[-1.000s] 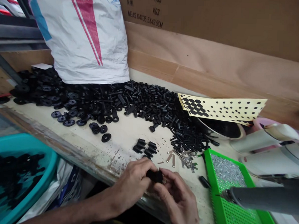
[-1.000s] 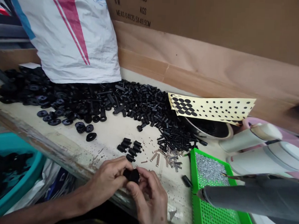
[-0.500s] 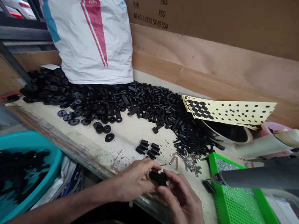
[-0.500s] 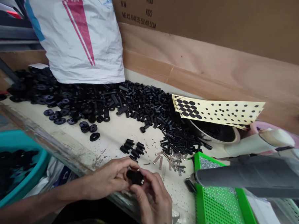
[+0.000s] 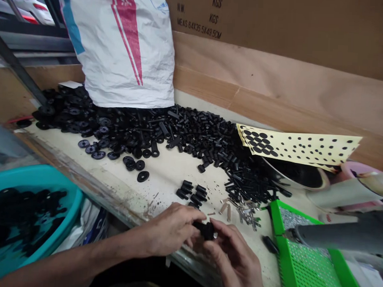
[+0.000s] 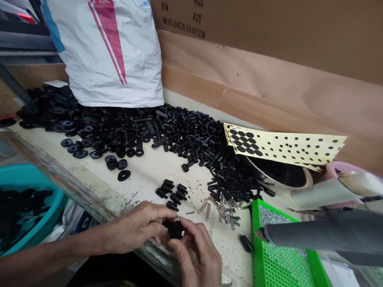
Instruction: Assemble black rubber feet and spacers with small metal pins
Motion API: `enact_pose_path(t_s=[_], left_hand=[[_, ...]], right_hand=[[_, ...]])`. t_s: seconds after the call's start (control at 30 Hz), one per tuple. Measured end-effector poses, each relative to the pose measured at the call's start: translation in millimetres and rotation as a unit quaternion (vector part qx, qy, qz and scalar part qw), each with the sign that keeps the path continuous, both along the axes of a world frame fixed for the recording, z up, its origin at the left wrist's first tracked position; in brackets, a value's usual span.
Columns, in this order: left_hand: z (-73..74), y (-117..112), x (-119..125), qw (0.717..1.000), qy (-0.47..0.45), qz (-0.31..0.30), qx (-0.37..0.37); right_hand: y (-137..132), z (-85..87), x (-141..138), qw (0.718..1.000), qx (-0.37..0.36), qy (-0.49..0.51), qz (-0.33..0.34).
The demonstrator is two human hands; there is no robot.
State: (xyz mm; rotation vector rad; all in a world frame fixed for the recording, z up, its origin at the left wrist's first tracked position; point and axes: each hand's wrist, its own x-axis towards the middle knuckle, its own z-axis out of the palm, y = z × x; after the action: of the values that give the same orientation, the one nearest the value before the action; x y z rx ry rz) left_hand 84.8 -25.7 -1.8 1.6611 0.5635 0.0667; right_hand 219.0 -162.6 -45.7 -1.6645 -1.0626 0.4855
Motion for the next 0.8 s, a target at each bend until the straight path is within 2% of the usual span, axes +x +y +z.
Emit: enact_pose_path(t_s=[0.07,0.2,0.27,0.37,0.43,0.5,0.53,0.63,0.67,0.7,0.73,0.8], left_hand=[[-3.2,-0.1,0.0,1.000,0.013,0.006,-0.013],[-8.2,-5.5,0.9,0.993,-0.007,0.078,0.083],[-8.2,-5.3,1.2,0.994,-0.018,0.067,0.084],[-9.0,-1.0,2.0,0.998,0.005,0.016,-0.065],[-11.2,0.1,2.8,0.984,0.013,-0.007,-0.178],[-13.3,-3.1,3.2,0.975,0.012,-0.004,-0.223],[-14.0,-6.1,3.1,0.979,0.011,0.015,-0.203],[-14.0,-15.7,2.7,0.994,-0.010,0.103,-0.027],[-13.9,-17.5,2.8,0.993,-0.017,0.119,0.008],[-13.9,-18.3,3.2,0.992,-0.021,0.121,0.004],[-14.1,-18.1,3.8,0.993,-0.021,0.114,-0.038],[-15.0,-16.0,5.7,0.980,-0.018,0.094,-0.172]], right_hand=[[0.6,-1.9,0.3,1.000,0.000,0.010,0.003],[0.6,-7.5,4.4,1.000,-0.004,0.000,0.026],[-0.3,-6.9,7.7,0.998,0.003,-0.036,0.050],[-1.7,-1.2,12.5,0.990,0.012,-0.084,0.115],[-2.1,2.3,14.3,0.986,0.016,-0.090,0.142],[-1.8,3.2,14.2,0.986,0.009,-0.081,0.142],[-1.5,2.7,13.6,0.989,0.002,-0.072,0.131],[-0.7,0.1,11.9,0.994,-0.011,-0.047,0.094],[-0.8,-0.4,12.2,0.995,-0.011,-0.043,0.091],[-1.1,-0.5,13.1,0.995,-0.008,-0.041,0.092],[-1.7,-0.4,14.5,0.994,-0.006,-0.039,0.098],[-3.3,0.1,18.3,0.994,-0.003,-0.027,0.110]])
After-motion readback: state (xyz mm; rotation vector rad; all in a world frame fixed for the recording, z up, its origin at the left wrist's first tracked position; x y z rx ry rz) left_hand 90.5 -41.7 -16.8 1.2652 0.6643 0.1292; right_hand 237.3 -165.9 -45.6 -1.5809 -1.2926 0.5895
